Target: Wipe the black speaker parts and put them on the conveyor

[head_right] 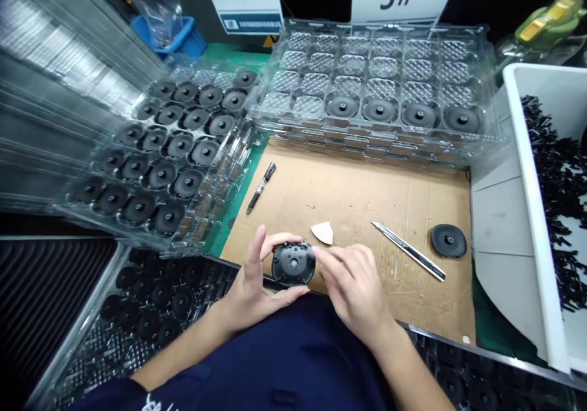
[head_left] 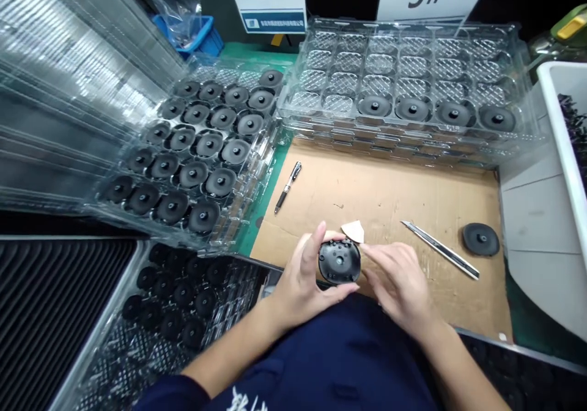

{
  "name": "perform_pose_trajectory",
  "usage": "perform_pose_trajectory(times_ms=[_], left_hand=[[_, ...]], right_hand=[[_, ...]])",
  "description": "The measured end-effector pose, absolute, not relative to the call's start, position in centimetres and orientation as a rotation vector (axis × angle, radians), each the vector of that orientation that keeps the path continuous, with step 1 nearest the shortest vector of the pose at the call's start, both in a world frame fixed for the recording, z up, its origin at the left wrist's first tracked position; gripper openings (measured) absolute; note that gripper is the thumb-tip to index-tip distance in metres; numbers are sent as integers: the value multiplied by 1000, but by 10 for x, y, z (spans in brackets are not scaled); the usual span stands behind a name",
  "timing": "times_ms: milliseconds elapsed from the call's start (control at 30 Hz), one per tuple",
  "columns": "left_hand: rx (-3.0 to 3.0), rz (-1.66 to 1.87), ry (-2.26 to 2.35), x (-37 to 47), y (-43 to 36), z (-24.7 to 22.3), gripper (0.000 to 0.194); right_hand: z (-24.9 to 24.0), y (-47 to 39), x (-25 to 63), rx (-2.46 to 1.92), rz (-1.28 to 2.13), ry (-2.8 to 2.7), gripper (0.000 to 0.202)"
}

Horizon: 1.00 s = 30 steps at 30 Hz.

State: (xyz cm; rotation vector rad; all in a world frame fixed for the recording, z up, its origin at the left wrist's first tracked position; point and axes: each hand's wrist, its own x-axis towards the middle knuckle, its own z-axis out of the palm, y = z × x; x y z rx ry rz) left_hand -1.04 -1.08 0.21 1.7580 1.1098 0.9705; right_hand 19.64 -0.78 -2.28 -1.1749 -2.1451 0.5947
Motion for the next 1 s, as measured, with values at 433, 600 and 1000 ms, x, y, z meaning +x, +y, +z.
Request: perform_pose_trajectory(times_ms=[433, 600, 1000], left_hand=[[881, 904, 1577, -62, -75, -31, 57], [767, 885, 2275, -145, -164, -37, 28], [537, 348, 2909, -239, -308, -121, 31]], right_hand=[[-40, -4, 133, -734, 1074, -2336, 18], [-69, 21, 114, -564, 1220, -2703, 27], [-105, 45, 107, -851, 1010, -3010, 36]])
